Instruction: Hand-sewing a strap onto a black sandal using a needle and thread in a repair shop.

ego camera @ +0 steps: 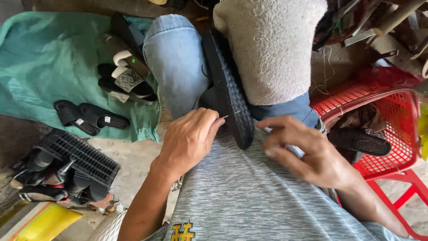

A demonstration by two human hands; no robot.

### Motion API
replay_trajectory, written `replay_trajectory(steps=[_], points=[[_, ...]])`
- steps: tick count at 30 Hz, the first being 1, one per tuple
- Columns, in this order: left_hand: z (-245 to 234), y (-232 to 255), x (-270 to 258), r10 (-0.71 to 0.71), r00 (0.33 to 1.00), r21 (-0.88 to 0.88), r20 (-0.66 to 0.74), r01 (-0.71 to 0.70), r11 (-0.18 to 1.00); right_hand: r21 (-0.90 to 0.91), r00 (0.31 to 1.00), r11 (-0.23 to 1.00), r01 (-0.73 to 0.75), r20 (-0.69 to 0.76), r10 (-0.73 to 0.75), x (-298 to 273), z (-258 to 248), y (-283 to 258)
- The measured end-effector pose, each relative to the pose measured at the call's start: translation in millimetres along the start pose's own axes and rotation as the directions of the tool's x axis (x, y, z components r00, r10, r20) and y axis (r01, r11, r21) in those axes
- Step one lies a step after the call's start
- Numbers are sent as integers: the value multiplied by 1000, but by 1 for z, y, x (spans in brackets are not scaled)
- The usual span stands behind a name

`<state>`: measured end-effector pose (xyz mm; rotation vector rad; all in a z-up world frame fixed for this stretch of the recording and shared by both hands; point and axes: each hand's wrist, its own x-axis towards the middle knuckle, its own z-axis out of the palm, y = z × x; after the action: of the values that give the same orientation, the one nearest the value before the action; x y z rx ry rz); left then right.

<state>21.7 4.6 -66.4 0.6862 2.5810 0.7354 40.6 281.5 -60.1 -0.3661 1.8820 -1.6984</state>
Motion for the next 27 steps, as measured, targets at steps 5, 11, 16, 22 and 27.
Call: replay_trajectory(steps=[5,11,16,22,27], points=[[1,-8,-1,20,1000,-28,23,-20,999,158,999,987,41,-33,-37,15,6,-9],[-2,-13,2,7,995,-21,104,-5,1000,-407,986,911,70,-110,-125,40,24,21],[0,-17,1,13,991,-37,130,-8,999,-474,993,875,100,-12,-120,44,18,18],[5,-22,3,30,995,14,94,-32,999,-429,991,902,-51,88,98,46,9,16],[8,-26,2,47,998,88,46,-51,995,-486,990,870,85,138,-20,42,2,-1]])
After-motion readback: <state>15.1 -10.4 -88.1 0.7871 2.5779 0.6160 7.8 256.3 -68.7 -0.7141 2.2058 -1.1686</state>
